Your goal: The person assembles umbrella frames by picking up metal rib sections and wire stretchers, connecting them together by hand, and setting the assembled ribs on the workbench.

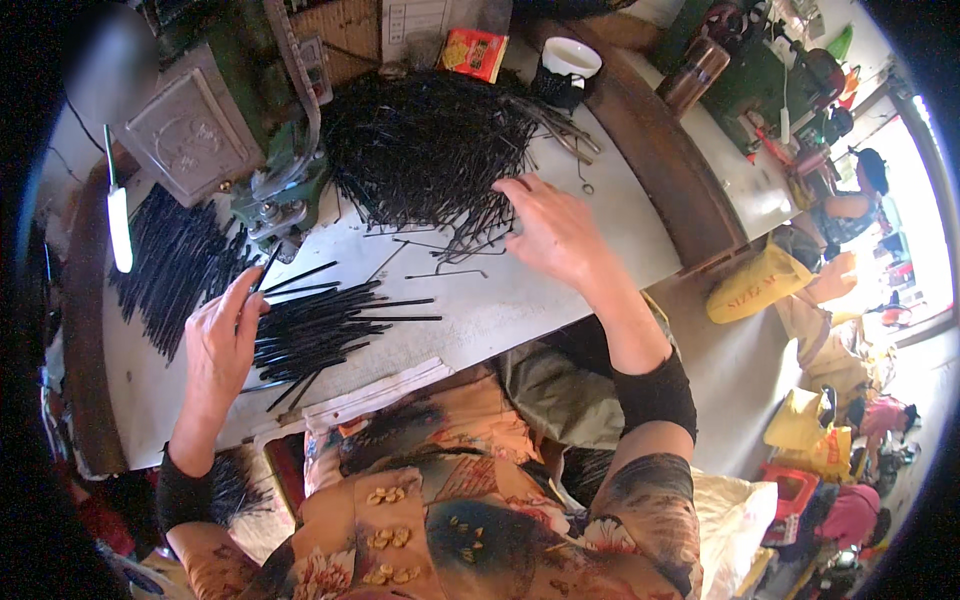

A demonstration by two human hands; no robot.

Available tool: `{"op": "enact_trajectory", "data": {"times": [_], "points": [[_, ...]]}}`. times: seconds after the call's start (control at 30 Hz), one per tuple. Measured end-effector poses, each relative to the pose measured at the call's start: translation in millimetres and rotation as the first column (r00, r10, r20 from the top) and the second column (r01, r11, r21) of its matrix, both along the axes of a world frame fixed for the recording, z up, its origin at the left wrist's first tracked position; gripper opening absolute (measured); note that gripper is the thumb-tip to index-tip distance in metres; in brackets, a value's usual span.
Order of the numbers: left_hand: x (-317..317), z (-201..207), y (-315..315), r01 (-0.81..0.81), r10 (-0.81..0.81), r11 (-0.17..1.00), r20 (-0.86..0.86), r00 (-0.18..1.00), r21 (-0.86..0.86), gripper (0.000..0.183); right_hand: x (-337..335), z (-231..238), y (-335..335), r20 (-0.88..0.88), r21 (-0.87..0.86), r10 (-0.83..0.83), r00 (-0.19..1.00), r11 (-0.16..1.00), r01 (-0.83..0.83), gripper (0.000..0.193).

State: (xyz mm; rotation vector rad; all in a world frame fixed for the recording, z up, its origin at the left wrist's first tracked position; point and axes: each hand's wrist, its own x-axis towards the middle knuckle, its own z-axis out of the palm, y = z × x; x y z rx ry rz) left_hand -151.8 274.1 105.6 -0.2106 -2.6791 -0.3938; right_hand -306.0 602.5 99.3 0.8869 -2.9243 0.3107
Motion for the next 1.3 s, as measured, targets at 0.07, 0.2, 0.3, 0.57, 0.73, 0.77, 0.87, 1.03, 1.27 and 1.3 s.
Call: {"op": "enact_trajectory", "data": {"times": [0.07,0.2,0.3,0.57,0.73,0.77,0.87,1.03,1.27,1.3], "points": [[1,0,3,-0.018,0.012,0.99,0.049,0.999,0.14,0.018,-6,-4,-13,0.024,-0.037,-0.004,1.0,0.999,0.004,0.043],[-5,3,10,-0.053,0.033,0.973,0.092,0.995,0.226,0.017,-32,-39,-37,-0.247,-0.147,0.073,0.966,0.983,-0.112,0.039],[-1,-1,4,-0.068,0.046,0.958,0.083,0.996,0.278,0.016,-28,-21,-62,-0.048,-0.098,0.02,0.999,0.995,-0.025,0.038],[6,-3,-18,-0.157,0.099,0.896,0.156,0.983,0.416,0.015,-55,-25,-27,0.111,-0.427,0.087,0.99,0.904,-0.032,0.033],[8,-8,-24,-0.131,0.083,0.895,0.129,0.988,0.427,0.018,-92,-23,22,-0.266,-0.176,-0.373,0.889,0.926,0.335,0.03],[7,-8,-24,-0.134,0.082,0.888,0.134,0.988,0.439,0.017,-100,-26,33,-0.313,-0.087,-0.384,0.869,0.922,0.376,0.029],[6,-6,-22,-0.145,0.087,0.883,0.148,0.985,0.446,0.016,-121,-38,46,-0.286,-0.03,-0.417,0.863,0.904,0.426,0.027],[6,-7,-21,-0.138,0.079,0.89,0.15,0.985,0.435,0.016,-126,-46,46,-0.273,-0.099,-0.33,0.904,0.944,0.315,0.024],[7,-8,-24,-0.141,0.087,0.887,0.14,0.986,0.44,0.017,-113,-51,53,-0.21,-0.267,-0.396,0.894,0.903,0.337,0.024],[7,-7,-25,-0.139,0.086,0.89,0.139,0.987,0.434,0.017,-108,-49,54,-0.223,-0.3,-0.442,0.869,0.879,0.37,0.023]]}}
